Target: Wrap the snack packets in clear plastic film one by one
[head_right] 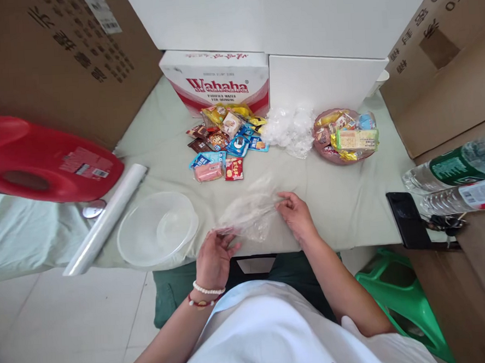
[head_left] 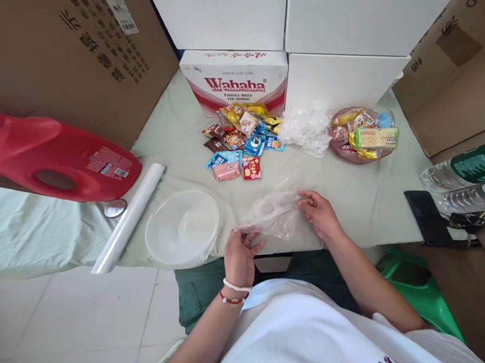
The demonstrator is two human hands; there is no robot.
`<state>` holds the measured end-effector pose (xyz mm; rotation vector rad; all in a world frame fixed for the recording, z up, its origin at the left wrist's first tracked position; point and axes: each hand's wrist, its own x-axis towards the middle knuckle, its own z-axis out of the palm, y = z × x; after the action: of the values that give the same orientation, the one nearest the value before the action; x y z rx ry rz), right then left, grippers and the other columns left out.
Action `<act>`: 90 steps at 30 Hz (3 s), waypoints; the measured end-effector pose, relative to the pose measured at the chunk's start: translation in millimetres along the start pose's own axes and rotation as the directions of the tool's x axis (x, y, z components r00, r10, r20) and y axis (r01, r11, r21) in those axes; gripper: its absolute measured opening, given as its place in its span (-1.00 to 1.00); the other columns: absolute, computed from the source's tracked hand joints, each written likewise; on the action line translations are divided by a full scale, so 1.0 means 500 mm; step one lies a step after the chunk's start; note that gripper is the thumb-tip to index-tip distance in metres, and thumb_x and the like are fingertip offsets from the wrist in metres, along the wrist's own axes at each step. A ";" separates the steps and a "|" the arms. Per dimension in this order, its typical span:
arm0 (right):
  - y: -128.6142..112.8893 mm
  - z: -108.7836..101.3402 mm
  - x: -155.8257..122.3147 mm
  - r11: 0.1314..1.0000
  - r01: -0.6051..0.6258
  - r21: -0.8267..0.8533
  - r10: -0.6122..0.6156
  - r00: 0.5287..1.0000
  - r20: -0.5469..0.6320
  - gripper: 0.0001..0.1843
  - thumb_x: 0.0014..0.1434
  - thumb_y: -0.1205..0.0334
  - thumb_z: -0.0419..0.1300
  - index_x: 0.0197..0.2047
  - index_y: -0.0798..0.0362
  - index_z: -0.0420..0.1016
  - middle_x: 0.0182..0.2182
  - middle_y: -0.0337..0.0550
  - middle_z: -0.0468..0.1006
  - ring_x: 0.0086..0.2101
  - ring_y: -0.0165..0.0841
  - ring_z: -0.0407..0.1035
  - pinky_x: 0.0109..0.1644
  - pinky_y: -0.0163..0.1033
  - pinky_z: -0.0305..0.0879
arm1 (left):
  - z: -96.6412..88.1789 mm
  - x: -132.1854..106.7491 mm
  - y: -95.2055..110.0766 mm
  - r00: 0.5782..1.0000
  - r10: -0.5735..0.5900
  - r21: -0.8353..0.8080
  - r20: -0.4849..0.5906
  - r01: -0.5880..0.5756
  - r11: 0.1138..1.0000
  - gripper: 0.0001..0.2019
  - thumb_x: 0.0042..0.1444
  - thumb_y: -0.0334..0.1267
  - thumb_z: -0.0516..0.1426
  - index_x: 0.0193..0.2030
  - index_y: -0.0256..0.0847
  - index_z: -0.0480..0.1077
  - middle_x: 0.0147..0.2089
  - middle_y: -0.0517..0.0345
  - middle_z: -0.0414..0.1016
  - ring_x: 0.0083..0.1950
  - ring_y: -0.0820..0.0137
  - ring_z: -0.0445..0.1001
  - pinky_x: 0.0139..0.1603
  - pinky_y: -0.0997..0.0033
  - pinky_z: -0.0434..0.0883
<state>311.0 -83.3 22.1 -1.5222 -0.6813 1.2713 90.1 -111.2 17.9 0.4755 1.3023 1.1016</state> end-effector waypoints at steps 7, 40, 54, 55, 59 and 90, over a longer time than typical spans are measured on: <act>0.002 -0.049 -0.022 0.957 0.196 -0.216 -0.189 0.981 0.053 -0.65 0.16 -0.06 0.29 -0.12 0.00 0.58 -0.42 -0.23 0.54 -0.44 -0.35 0.37 -0.38 -0.27 0.33 | -0.036 -0.065 0.025 0.927 0.364 0.504 0.093 -0.359 0.786 -0.67 0.18 0.02 0.28 -0.11 -0.15 0.39 -0.26 0.16 0.45 -0.39 0.43 0.43 -0.45 0.42 0.44; -0.020 -0.134 -0.020 0.964 0.171 -0.204 -0.185 0.981 -0.052 -0.56 0.22 -0.26 0.26 -0.25 -0.01 0.48 -0.38 -0.20 0.56 -0.57 -0.41 0.27 -0.52 -0.28 0.20 | 0.022 -0.064 0.057 0.521 0.772 0.543 0.365 -0.793 0.278 -0.87 0.21 -0.37 0.13 -0.13 -0.10 0.44 -0.18 0.06 0.50 -0.17 0.31 0.55 -0.17 0.26 0.55; 0.014 -0.131 -0.016 0.932 0.188 -0.311 -0.232 0.966 -0.113 -0.54 0.25 -0.27 0.22 -0.20 0.00 0.53 -0.29 -0.17 0.64 -0.58 -0.43 0.31 -0.44 -0.26 0.23 | 0.152 0.123 -0.004 0.596 0.314 0.644 0.739 -0.762 -0.071 -0.60 0.29 0.12 0.17 0.01 -0.17 0.51 0.34 -0.27 0.45 0.49 -0.16 0.24 0.42 -0.54 0.06; 0.020 -0.131 -0.019 0.933 0.182 -0.311 -0.231 0.965 -0.127 -0.53 0.25 -0.27 0.22 -0.19 0.00 0.52 -0.29 -0.16 0.64 -0.58 -0.43 0.31 -0.44 -0.26 0.24 | 0.152 0.121 -0.012 0.622 0.346 0.672 0.703 -0.739 -0.038 -0.60 0.30 0.13 0.15 -0.07 -0.19 0.50 0.36 -0.29 0.43 0.51 -0.17 0.20 0.42 -0.55 0.06; 0.036 -0.124 -0.037 0.918 0.186 -0.350 -0.252 0.955 -0.155 -0.55 0.29 -0.24 0.19 -0.12 0.00 0.53 -0.31 -0.18 0.63 -0.59 -0.41 0.32 -0.44 -0.25 0.28 | 0.170 0.114 -0.032 0.686 0.459 0.750 0.565 -0.659 0.062 -0.69 0.21 0.02 0.25 -0.29 -0.19 0.40 0.44 -0.38 0.31 0.54 -0.29 0.11 0.38 -0.62 0.07; 0.093 -0.055 -0.074 0.761 0.358 -0.541 -0.478 0.873 -0.094 -0.64 0.42 -0.01 0.08 -0.09 0.04 0.58 -0.37 -0.17 0.63 -0.39 -0.32 0.47 -0.25 -0.25 0.37 | 0.259 0.095 -0.024 0.748 0.358 0.740 0.560 -0.645 0.191 -0.56 0.20 -0.20 0.24 0.19 -0.23 0.32 0.14 -0.12 0.38 0.15 0.14 0.48 0.13 0.14 0.47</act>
<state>318.1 -140.7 -8.2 -1.7654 -1.1998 0.5729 208.5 -39.3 17.9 2.0162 1.4513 0.6361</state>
